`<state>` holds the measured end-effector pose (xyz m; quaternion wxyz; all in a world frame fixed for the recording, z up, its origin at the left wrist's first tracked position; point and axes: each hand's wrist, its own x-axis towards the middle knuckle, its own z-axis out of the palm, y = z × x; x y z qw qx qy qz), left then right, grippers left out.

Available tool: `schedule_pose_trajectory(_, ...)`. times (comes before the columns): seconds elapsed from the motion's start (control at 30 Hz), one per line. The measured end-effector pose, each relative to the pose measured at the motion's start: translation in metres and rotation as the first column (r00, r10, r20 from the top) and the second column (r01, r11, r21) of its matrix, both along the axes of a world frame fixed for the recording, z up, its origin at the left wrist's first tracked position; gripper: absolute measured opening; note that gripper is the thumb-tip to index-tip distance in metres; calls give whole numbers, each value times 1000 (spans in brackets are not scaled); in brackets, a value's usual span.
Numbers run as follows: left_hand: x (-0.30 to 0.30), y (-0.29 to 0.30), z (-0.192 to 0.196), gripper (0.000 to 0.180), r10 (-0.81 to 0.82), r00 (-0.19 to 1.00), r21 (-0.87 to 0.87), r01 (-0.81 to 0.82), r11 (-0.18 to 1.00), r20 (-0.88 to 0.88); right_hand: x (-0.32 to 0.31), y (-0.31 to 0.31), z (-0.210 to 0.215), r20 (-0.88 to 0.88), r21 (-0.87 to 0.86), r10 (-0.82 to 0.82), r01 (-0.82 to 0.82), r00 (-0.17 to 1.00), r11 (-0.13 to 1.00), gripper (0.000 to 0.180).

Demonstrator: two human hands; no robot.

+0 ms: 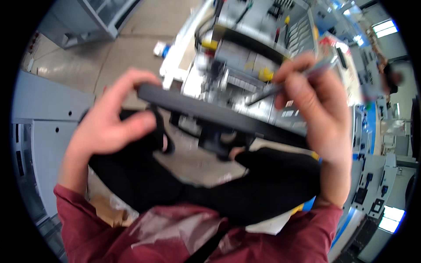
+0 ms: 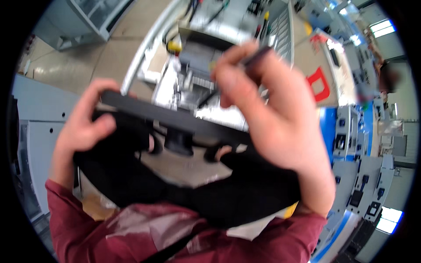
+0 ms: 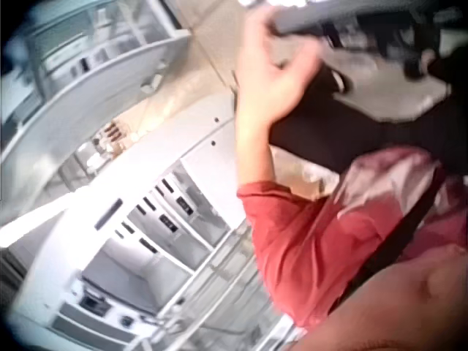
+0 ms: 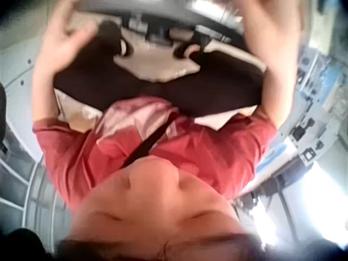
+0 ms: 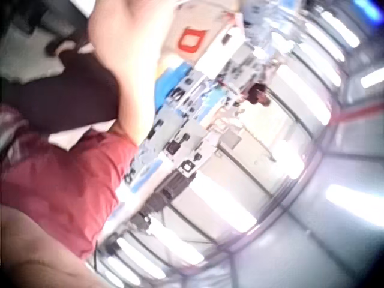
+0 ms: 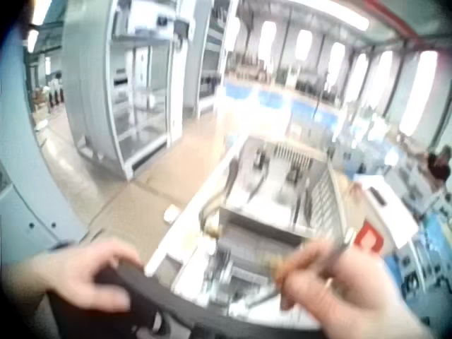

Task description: The person assembles a large metal appliance on the floor, installing a black plastic component, routing wires, and tightening screws with a wrench.

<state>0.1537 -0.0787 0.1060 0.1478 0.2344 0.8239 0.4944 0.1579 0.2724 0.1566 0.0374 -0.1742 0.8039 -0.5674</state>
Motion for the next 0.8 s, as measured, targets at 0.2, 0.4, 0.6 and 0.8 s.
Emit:
schedule_pose_trajectory(0.2, -15, -9, -34, 31, -24, 998, 155, 34, 987, -64, -2, -7, 12, -47, 124, 56, -50, 997, 991, 8)
schedule_pose_trajectory(0.4, -35, -9, 20, 38, -248, 968, -317, 225, 921, -34, -8, 18, 15, -193, 323, 50, 16, 980, 946, 15)
schedule_pose_trajectory(0.6, -116, -3, -2, 43, -98, 983, -402, 28, 915, -156, -29, 30, 23, -158, 417, 153, -74, 976, 906, 23)
schedule_pose_trajectory(0.8, -150, 48, -57, 102, -255, 867, -364, 92, 927, -429, -51, 29, 25, -161, 473, 437, -319, 885, 821, 36)
